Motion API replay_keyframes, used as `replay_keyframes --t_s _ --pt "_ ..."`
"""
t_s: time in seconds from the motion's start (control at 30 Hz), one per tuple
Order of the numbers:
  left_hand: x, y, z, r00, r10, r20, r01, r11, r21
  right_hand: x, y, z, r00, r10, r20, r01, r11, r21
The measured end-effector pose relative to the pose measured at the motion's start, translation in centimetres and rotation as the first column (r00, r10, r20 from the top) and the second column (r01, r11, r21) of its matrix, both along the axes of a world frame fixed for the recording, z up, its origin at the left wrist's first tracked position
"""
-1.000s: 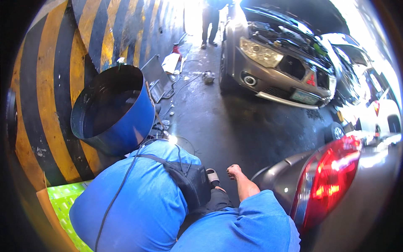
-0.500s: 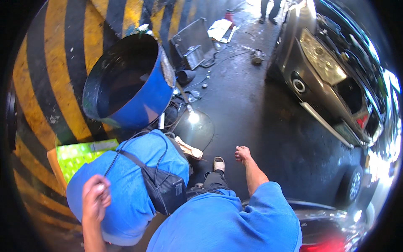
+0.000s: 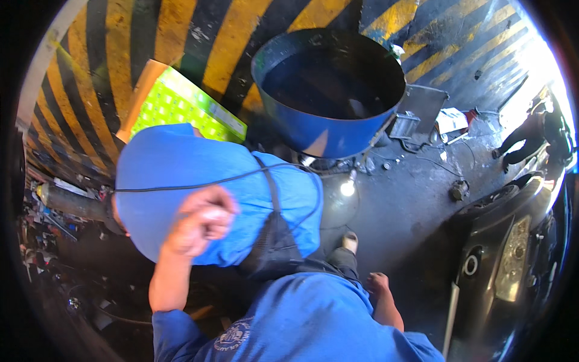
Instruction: Using an angle grinder to smooth or shape a metal component on a workbench.
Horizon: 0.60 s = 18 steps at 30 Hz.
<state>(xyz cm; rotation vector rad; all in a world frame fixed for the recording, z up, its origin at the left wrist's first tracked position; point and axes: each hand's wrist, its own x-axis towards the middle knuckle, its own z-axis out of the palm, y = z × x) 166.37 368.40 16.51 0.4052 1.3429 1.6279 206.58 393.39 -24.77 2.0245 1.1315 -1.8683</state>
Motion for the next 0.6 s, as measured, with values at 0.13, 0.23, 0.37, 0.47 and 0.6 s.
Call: replay_keyframes --t_s 0.13,0.23,0.37,0.47,0.6 --pt "0.6 -1.3 -1.4 0.862 0.507 -0.022 -0.466 0.808 0.361 -2.3 7.1 -2.8 0.629 0.757 0.18 -0.768 0.64 -0.008" --pt "4.3 -0.1 -3.2 0.742 0.668 0.053 -0.627 0.664 0.408 -5.4 14.3 -1.7 0.316 0.945 -0.086 -0.946 0.307 -0.101" --pt "8.6 2.4 -4.5 0.599 0.799 0.052 -0.743 0.531 0.408 -10.7 18.5 3.4 0.389 0.911 -0.138 -0.873 0.317 -0.37" --pt "11.4 3.0 -4.4 0.454 0.891 0.02 -0.817 0.407 0.409 -18.5 19.3 5.4 -0.004 0.992 -0.128 -0.994 -0.017 -0.107" --pt "14.3 1.5 -3.2 0.231 0.969 -0.083 -0.883 0.244 0.4 -30.8 16.6 11.5 0.107 0.98 -0.168 -0.895 0.169 0.414"
